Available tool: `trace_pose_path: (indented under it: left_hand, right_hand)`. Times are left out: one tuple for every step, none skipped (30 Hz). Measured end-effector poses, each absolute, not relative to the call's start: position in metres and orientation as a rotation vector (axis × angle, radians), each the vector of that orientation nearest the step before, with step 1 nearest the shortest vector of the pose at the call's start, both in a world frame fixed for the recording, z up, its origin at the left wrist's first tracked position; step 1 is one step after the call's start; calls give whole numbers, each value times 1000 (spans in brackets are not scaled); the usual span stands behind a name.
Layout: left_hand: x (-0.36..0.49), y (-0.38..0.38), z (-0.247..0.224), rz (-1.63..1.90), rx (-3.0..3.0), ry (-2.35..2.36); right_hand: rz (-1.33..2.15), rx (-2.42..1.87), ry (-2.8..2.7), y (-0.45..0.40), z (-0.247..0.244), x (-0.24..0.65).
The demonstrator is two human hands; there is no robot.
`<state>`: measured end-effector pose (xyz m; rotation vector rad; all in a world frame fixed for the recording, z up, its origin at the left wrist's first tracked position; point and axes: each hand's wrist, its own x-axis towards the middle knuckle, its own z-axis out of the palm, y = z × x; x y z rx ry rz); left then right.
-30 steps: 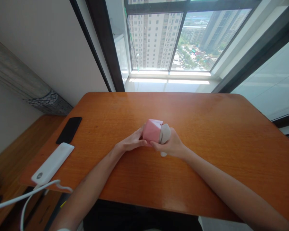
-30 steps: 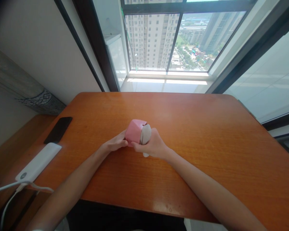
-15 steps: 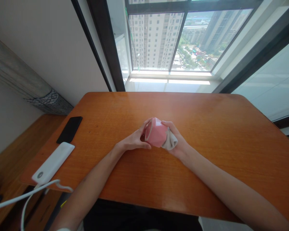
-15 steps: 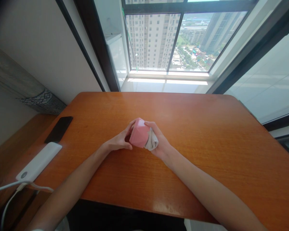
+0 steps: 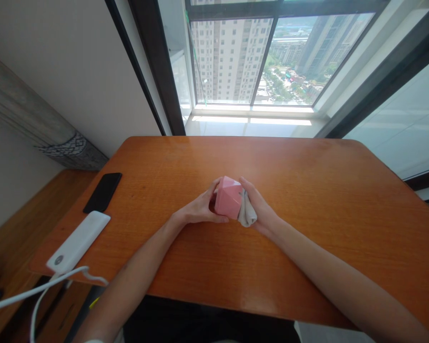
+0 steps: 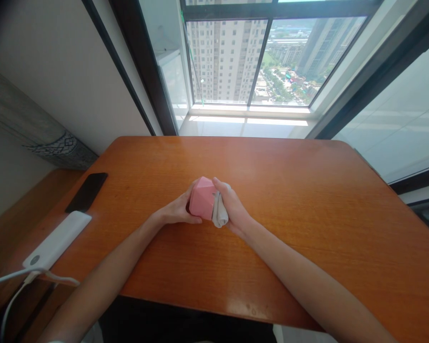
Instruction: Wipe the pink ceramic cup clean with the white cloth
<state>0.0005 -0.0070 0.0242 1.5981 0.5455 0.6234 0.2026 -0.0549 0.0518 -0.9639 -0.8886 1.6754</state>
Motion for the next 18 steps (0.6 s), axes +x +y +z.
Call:
trace_pose_path:
  left_hand:
    - [-1,-6,23,630,1617,546]
    - [-2,-5,21,635,1636,547]
    - [-3,-4,18,634,1654,547]
    - [-5,-2,16,633,1668,550]
    - [-6,-1,13,629,1680,554]
    - [-7,0,10,624,1688,559]
    - [-8,1,7,617,1691,562]
    - [-9,2,5,607,1688,563]
    - [-10,2,4,597,1679,563]
    - [-11,2,4,590,1666,562]
    - [-11,2,5,587,1655,561]
    - [-10,2,6,587,1647,561]
    - [-10,1,8,589,1646,559]
    - [-9,0,11,591,1648,556]
    - [-8,0,13,593,1650,548]
    - [-7,0,16,591,1648,538]
    - [-7,0,18,587,1643,528]
    - [-6,0,19,581,1636,518]
  right_hand:
    - [1648,-980,-894,-56,52,203]
    - [1613,-1005,-903,-57,51,203]
    - [1557,-1037,-937,-57,51,204]
    - [1488,-1074,-995,-58,51,205]
    - [1419,-1111,-1065,-59,51,206]
    - [1356,-1142,-1142,-59,51,207]
    - [1296,-1161,-1221,-60,52,208]
    - [1246,-1169,-1297,-60,52,209]
    - [1206,-1167,-1368,-61,53,210]
    - [1174,-1155,-1432,-62,53,210]
    - [1150,-1139,-1488,-63,53,210]
    - [1129,-1119,-1534,-64,53,210]
    - [1107,-1097,-1573,-65,52,210]
    - [1080,-1072,-1611,-65,51,210]
    - [1049,-1041,-1652,-65,49,211]
    - [1009,-1012,-1698,-65,47,211]
    - [956,-983,-1750,-65,45,212]
    - [887,-956,-1810,-64,42,213]
